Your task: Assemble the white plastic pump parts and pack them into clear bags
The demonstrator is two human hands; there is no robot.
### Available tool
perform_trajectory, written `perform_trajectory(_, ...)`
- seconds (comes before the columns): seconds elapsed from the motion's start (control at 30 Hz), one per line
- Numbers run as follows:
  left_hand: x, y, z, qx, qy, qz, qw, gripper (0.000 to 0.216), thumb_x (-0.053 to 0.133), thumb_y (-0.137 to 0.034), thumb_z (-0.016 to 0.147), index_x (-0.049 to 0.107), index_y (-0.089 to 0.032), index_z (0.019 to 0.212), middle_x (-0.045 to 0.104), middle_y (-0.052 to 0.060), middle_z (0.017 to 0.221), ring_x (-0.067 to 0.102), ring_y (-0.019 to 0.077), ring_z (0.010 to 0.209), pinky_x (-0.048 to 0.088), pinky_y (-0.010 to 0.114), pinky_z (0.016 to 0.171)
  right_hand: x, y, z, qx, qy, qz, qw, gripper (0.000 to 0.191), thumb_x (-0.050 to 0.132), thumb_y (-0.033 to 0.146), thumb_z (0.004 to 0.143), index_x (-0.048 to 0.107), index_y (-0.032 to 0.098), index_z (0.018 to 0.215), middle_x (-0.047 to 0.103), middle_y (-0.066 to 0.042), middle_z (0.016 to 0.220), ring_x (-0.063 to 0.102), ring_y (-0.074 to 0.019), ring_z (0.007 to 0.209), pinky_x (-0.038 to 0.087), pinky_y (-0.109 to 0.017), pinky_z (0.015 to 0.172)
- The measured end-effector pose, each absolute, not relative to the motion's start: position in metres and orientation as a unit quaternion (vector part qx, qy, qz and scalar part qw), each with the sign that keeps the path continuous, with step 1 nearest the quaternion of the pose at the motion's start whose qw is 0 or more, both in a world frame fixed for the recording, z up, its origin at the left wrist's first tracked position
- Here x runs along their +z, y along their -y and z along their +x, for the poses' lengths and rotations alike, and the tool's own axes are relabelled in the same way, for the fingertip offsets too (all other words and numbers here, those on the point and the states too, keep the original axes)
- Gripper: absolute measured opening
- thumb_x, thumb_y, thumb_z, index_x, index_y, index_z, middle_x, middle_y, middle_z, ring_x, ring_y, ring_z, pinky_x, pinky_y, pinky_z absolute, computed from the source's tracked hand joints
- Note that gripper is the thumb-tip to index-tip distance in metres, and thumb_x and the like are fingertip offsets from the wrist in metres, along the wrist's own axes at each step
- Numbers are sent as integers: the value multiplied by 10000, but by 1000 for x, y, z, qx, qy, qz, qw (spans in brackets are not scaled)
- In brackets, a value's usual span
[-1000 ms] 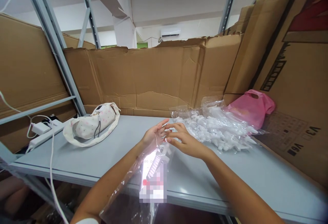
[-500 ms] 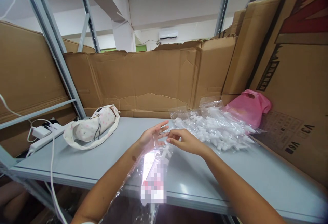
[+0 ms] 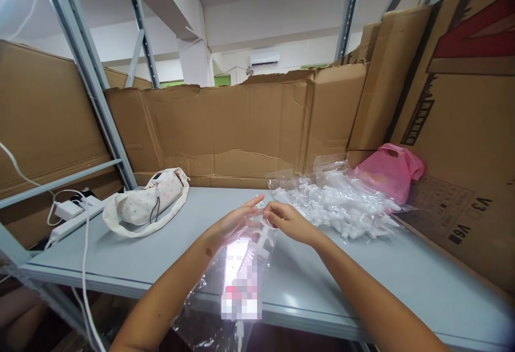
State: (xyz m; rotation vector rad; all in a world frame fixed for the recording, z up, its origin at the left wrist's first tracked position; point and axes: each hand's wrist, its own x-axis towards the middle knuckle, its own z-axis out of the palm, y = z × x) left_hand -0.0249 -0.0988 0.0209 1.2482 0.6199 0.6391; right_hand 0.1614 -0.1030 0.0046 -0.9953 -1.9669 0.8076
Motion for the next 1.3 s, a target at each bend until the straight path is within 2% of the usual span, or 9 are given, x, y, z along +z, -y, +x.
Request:
perform_trajectory(0.13, 32, 117, -33, 288, -289, 629, 662, 786, 521, -525, 807, 148, -279, 1453, 301, 181, 1444, 515, 295, 1098, 384, 422, 887, 4, 104, 160, 325, 753, -408, 402, 219, 454, 340, 852, 476, 204, 683, 468, 36, 584, 440, -111, 531, 341, -244, 508)
perform_trajectory(0.23, 39, 136, -40, 271, -304, 706, 579, 1092, 733, -408, 658, -31, -374, 1437, 177, 187, 1489, 543, 285, 1059, 432, 420, 846, 4, 102, 161, 327, 733, -426, 418, 211, 467, 337, 837, 488, 201, 677, 442, 50, 546, 407, -97, 483, 315, -230, 470)
perform_trajectory(0.3, 43, 150, -43, 254, -345, 753, 499, 1232, 806, -309, 565, -79, -426, 1414, 177, 191, 1483, 580, 262, 984, 456, 422, 811, 5, 101, 162, 340, 720, -429, 426, 215, 477, 354, 832, 495, 198, 684, 433, 57, 527, 400, -90, 456, 314, -226, 453)
perform_trajectory(0.47, 46, 167, -48, 244, -406, 787, 394, 1136, 745, -231, 638, -55, -392, 1429, 491, 161, 1232, 622, 189, 789, 485, 415, 757, 13, 103, 169, 436, 714, -379, 395, 254, 567, 409, 789, 505, 185, 686, 502, 44, 561, 469, -86, 472, 372, -235, 489)
perform_trajectory(0.73, 34, 154, -68, 222, -372, 738, 517, 1127, 756, -204, 632, -25, -415, 1417, 582, 91, 1067, 656, 177, 751, 510, 372, 703, 41, 112, 190, 511, 749, -313, 283, 214, 660, 365, 728, 637, 161, 787, 610, 3, 649, 540, -102, 564, 426, -259, 589)
perform_trajectory(1.0, 38, 175, -71, 298, -401, 729, 468, 1046, 737, -216, 657, 49, -396, 1423, 587, 66, 1032, 650, 158, 722, 531, 379, 710, 97, 137, 167, 321, 821, -422, 213, 89, 538, 171, 710, 626, 174, 721, 610, -1, 650, 543, -114, 569, 393, -227, 516)
perform_trajectory(1.17, 40, 194, -72, 418, -393, 767, 289, 1046, 719, -255, 692, -17, -413, 1417, 481, 125, 1270, 637, 169, 816, 546, 388, 738, 126, 171, 137, 110, 837, -439, 308, 122, 484, 179, 748, 593, 180, 692, 575, 15, 608, 482, -95, 527, 317, -211, 471)
perform_trajectory(1.23, 42, 204, -73, 491, -363, 780, 139, 1047, 710, -262, 704, -46, -419, 1411, 318, 141, 1413, 590, 226, 1019, 529, 425, 812, 136, 184, 125, 50, 830, -437, 342, 125, 482, 185, 763, 592, 182, 704, 569, 21, 598, 473, -91, 525, 307, -210, 475)
perform_trajectory(1.3, 47, 216, -75, 533, -321, 782, -43, 969, 706, -251, 709, 56, -432, 1405, 162, 100, 1486, 433, 289, 1234, 465, 481, 923, 146, 193, 115, 16, 828, -433, 356, 128, 485, 191, 772, 592, 182, 703, 571, 22, 598, 471, -89, 522, 304, -211, 478)
